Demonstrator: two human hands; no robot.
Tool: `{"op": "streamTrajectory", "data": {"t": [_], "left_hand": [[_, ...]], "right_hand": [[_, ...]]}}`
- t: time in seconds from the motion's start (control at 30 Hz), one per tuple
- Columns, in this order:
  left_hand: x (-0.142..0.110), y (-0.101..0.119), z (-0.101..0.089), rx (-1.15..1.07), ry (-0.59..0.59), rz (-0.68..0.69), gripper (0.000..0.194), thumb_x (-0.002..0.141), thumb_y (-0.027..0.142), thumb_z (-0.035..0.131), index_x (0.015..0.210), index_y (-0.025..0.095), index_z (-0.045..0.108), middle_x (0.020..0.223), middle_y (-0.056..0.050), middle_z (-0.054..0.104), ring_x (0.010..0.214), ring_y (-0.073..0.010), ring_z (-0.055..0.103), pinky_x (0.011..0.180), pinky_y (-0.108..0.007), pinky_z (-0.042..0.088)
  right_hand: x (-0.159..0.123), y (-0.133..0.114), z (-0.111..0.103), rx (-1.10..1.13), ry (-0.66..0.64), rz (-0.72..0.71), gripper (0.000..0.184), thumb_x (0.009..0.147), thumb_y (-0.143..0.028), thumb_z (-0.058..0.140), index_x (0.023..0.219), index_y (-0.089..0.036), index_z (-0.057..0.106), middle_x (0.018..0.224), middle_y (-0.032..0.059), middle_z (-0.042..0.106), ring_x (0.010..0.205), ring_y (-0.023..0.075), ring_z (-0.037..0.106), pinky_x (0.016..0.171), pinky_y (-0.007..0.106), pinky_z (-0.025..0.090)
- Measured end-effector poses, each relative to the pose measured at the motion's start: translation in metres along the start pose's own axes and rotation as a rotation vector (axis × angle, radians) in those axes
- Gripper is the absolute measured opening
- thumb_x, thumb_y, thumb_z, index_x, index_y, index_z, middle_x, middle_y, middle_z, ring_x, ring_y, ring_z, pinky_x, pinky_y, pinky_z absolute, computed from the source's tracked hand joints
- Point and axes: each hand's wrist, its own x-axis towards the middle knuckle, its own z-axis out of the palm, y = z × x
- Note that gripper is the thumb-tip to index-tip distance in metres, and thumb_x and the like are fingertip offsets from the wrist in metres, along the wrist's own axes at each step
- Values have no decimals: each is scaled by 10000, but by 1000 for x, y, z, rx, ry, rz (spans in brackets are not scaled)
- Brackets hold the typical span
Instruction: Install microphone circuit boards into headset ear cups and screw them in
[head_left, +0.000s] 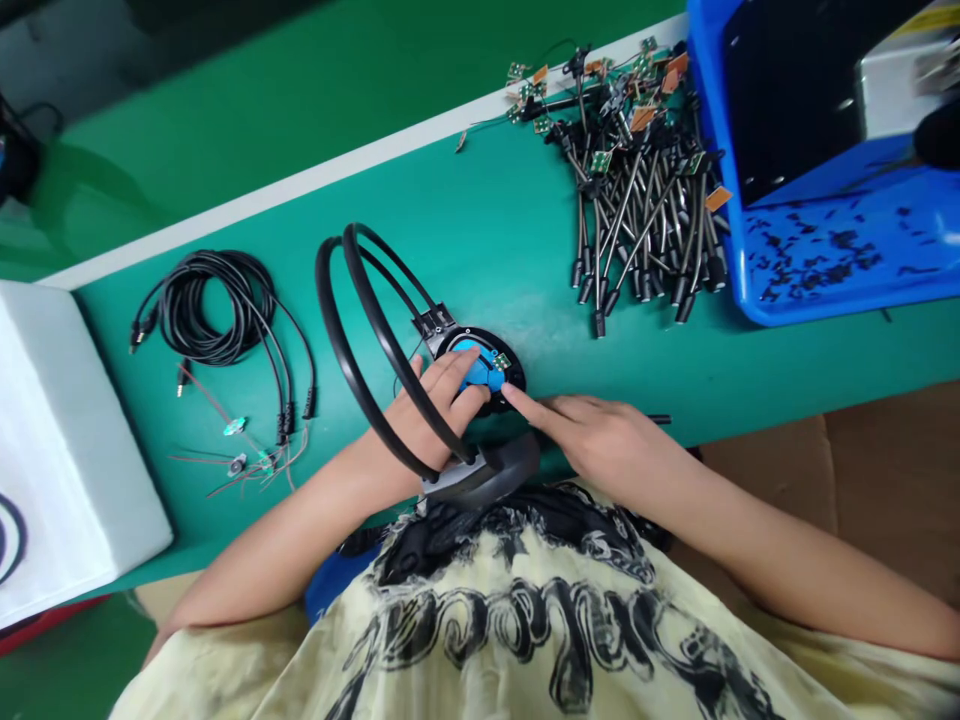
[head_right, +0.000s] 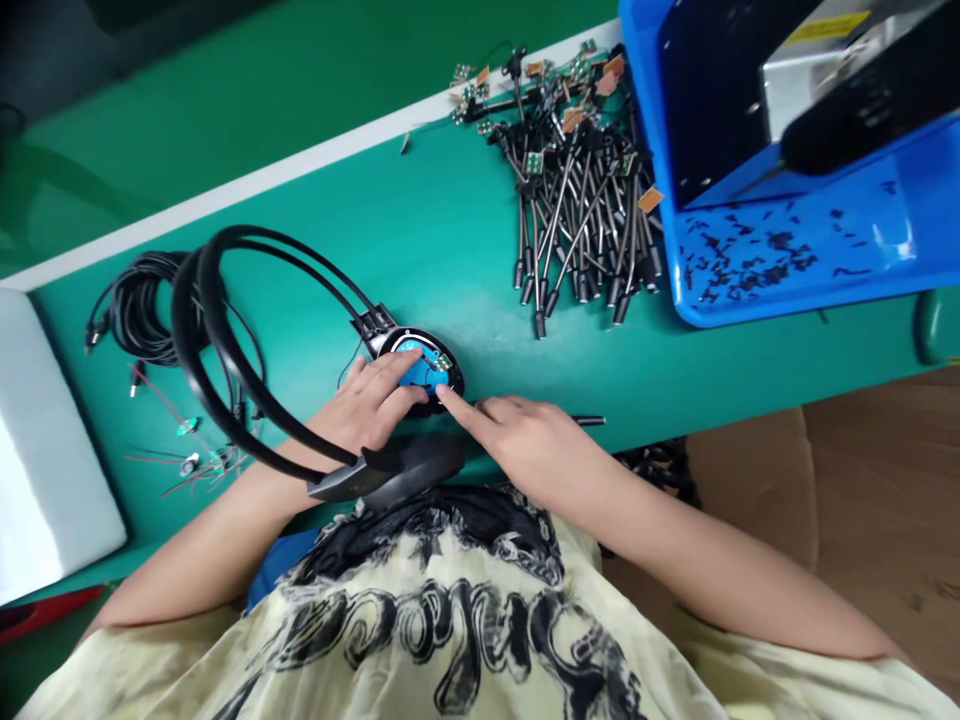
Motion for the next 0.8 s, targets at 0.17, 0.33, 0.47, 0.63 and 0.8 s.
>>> {"op": "streamTrajectory", "data": {"t": [0.17,0.33,0.47,0.63,0.8], "left_hand": [[0,1,-7,4,-38,22,410,894,233,508,1297,155,505,1507,-230,332,1375,-387,349,1040,-689,309],[3,1,-13,-30,-82,57,650,852,353,614,1427,181,365,1494,-253,326,1368,-408,339,1026,-696,325],[3,-3,-10,23,-96,69,642,825,455,647,1376,203,434,1499,-254,297,1375,-423,315,1007,-711,330],[0,-6,-11,18,-103,101,653,861,450,610,1429,221,380,1525,-256,243,1395,-419,278,1028,-699,310],[0,-7,-17,-6,-102,133,533,878,451,583,1375,298,463,1554,-201,201,1388,-423,295,1045,-683,297]], "right_hand": [[-3,-5,3,-73,39,35,660,829,1,386,1473,-107,295,809,36,601,666,170,569,568,288,464],[-5,0,5,21,-7,8,617,828,6,381,1414,-188,408,997,58,635,797,170,626,651,293,521],[-7,5,8,26,17,5,564,861,-18,387,1398,-182,439,993,59,641,807,178,635,629,301,523],[-11,4,16,34,59,37,522,894,-43,398,1393,-190,450,1019,57,633,858,175,622,649,281,510],[-14,-3,25,12,118,63,474,924,-82,430,1396,-125,445,1065,82,631,873,185,576,726,292,513]]}}
